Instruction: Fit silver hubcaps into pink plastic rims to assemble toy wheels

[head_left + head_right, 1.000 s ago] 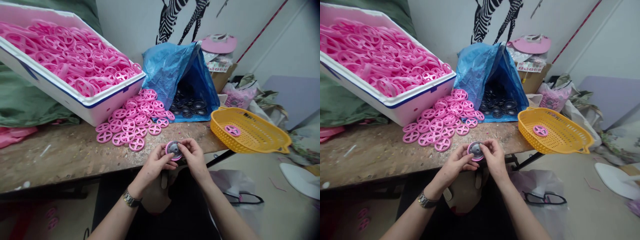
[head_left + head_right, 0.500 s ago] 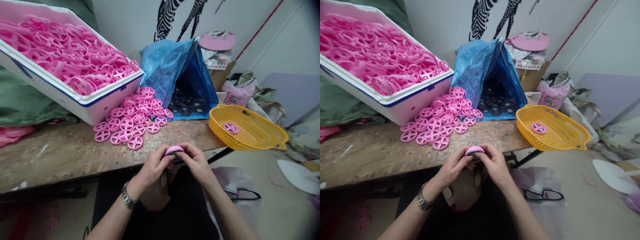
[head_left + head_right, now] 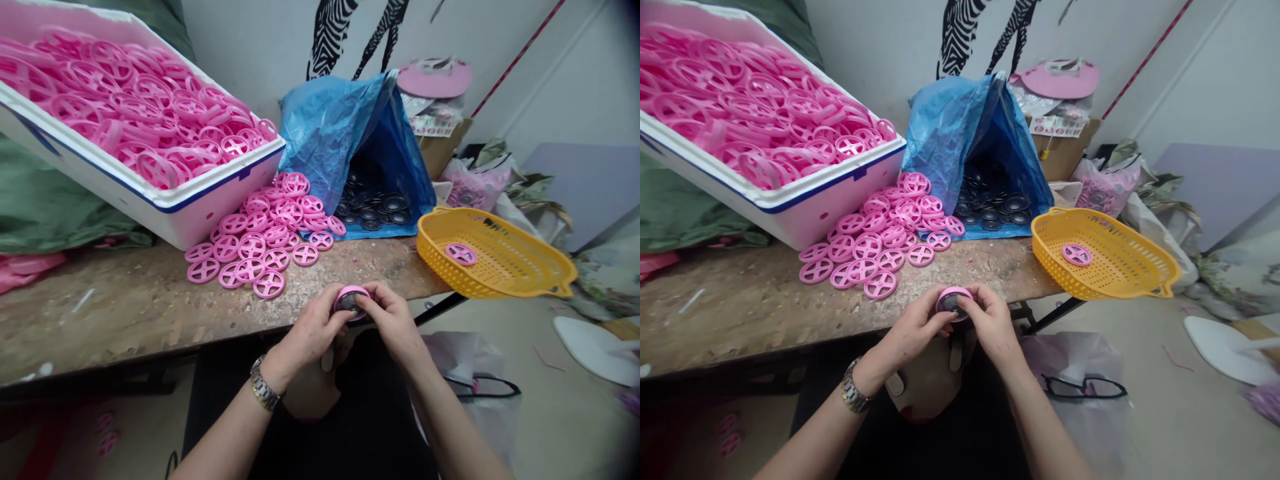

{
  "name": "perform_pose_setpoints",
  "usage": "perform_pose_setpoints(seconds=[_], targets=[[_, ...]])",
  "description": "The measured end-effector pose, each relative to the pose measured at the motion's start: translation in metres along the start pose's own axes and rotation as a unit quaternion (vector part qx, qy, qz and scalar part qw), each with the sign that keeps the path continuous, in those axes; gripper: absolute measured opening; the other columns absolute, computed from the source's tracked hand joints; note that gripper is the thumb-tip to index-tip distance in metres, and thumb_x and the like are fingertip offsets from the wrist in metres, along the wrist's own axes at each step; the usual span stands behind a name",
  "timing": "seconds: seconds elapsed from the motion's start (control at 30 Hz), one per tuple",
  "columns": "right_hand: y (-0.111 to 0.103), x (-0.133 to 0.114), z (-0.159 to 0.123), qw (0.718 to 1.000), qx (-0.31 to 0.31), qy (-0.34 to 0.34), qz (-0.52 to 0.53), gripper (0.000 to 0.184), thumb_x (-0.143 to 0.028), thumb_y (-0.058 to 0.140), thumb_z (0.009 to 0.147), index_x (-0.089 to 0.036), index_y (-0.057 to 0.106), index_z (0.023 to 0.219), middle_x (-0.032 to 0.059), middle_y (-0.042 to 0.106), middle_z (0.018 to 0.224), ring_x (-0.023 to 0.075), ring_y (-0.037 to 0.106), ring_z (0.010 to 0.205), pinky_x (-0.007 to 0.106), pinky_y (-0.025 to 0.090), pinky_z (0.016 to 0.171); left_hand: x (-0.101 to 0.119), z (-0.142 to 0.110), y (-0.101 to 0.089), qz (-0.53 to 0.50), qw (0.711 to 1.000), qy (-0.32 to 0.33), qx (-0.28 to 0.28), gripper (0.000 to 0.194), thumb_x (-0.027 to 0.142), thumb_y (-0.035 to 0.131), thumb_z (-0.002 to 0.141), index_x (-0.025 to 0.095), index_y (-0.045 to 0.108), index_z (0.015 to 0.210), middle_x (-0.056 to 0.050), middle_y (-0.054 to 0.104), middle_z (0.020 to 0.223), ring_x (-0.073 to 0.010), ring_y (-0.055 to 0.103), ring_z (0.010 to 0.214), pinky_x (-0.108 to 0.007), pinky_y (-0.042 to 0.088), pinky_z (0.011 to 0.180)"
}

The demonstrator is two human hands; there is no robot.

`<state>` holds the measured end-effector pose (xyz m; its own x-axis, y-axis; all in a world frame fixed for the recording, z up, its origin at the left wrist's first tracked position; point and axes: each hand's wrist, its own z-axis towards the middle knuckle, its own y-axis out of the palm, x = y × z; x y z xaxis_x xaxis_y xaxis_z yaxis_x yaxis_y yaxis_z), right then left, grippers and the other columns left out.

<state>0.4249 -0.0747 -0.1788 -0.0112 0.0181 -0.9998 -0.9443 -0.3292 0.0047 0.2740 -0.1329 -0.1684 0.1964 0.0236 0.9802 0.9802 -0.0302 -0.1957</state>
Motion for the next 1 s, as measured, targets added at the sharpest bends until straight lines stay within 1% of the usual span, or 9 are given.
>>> perform_pose_setpoints(seconds=[0.13,0.3,0.47,0.53,0.63,0.73,0.8,0.87,1.0], targets=[[-0.003,-0.002,-0.004,0.999,-0.032,0.005,0.018,0.02,-0.033,0.073,0.075,-0.022,0.067,0.09,0.0,0.069,0.083,0.0178,0.063,0.078,0.03,0.05,0.074,0.001,-0.002,0.001,-0.052,0.998,-0.035,0.003,0.025,0.023,0.058,0.086,0.02,0.056,0.111,0.0,0.061,0.086,-0.0133,0.065,0.062,-0.027,0.058,0.058],[-0.004,-0.001,-0.014,1.0,0.011,-0.012,-0.017,0.019,-0.03,0.07,0.077,-0.023,0.066,0.094,0.0008,0.071,0.086,0.0199,0.065,0.081,0.032,0.051,0.076,0.002,-0.001,0.012,-0.067,0.998,-0.01,0.008,0.025,0.023,0.054,0.089,0.02,0.057,0.114,0.001,0.061,0.08,-0.0126,0.061,0.056,-0.026,0.055,0.053],[-0.034,-0.016,-0.011,0.982,0.086,-0.087,-0.144,0.023,-0.036,0.067,0.083,-0.025,0.067,0.103,0.0034,0.071,0.097,0.0223,0.065,0.089,0.037,0.051,0.083,0.006,0.01,0.008,0.127,0.986,0.104,0.006,0.034,0.029,0.055,0.095,0.022,0.055,0.128,-0.008,0.065,0.111,-0.0218,0.064,0.095,-0.038,0.054,0.089],[-0.065,-0.03,-0.003,0.933,0.192,-0.161,-0.259,0.027,-0.04,0.065,0.085,-0.024,0.067,0.107,0.0061,0.071,0.103,0.0248,0.065,0.094,0.041,0.049,0.089,0.005,0.02,-0.003,0.268,0.952,0.14,0.045,0.033,0.03,0.056,0.095,0.019,0.056,0.127,-0.011,0.062,0.117,-0.0265,0.058,0.111,-0.044,0.047,0.1],[-0.122,-0.052,0.014,0.81,0.323,-0.22,-0.437,0.037,-0.046,0.06,0.086,-0.022,0.069,0.112,0.0126,0.072,0.104,0.0314,0.066,0.094,0.049,0.049,0.09,-0.003,0.036,-0.027,0.459,0.873,0.118,0.115,0.03,0.021,0.055,0.094,0.014,0.059,0.122,-0.016,0.058,0.119,-0.0304,0.052,0.114,-0.047,0.046,0.098],[-0.156,-0.067,0.025,0.746,0.329,-0.233,-0.53,0.047,-0.052,0.053,0.088,-0.018,0.069,0.115,0.02,0.071,0.109,0.0384,0.065,0.102,0.054,0.049,0.09,-0.011,0.049,-0.048,0.58,0.802,0.065,0.127,0.025,0.023,0.056,0.093,0.013,0.061,0.115,-0.017,0.059,0.113,-0.0322,0.053,0.107,-0.046,0.049,0.09],[-0.153,-0.07,0.027,0.748,0.318,-0.275,-0.514,0.045,-0.05,0.054,0.089,-0.017,0.069,0.116,0.0204,0.07,0.114,0.0381,0.064,0.109,0.054,0.049,0.093,-0.015,0.054,-0.055,0.622,0.771,0.05,0.125,0.025,0.029,0.059,0.092,0.012,0.062,0.111,-0.017,0.059,0.11,-0.0331,0.053,0.105,-0.045,0.05,0.087],[-0.133,-0.066,0.028,0.779,0.291,-0.312,-0.459,0.036,-0.042,0.056,0.09,-0.019,0.068,0.115,0.0165,0.071,0.113,0.0338,0.066,0.107,0.05,0.051,0.094,-0.016,0.057,-0.058,0.64,0.756,0.052,0.125,0.025,0.031,0.06,0.092,0.011,0.063,0.106,-0.017,0.06,0.107,-0.0334,0.053,0.104,-0.044,0.05,0.086],[-0.081,-0.042,0.047,0.85,0.117,-0.298,-0.418,0.023,-0.031,0.054,0.093,-0.023,0.069,0.108,0.0095,0.073,0.107,0.0275,0.067,0.102,0.045,0.051,0.093,-0.017,0.057,-0.054,0.632,0.762,0.067,0.122,0.019,0.028,0.059,0.093,0.013,0.064,0.103,-0.016,0.062,0.109,-0.0318,0.053,0.106,-0.045,0.049,0.09]])
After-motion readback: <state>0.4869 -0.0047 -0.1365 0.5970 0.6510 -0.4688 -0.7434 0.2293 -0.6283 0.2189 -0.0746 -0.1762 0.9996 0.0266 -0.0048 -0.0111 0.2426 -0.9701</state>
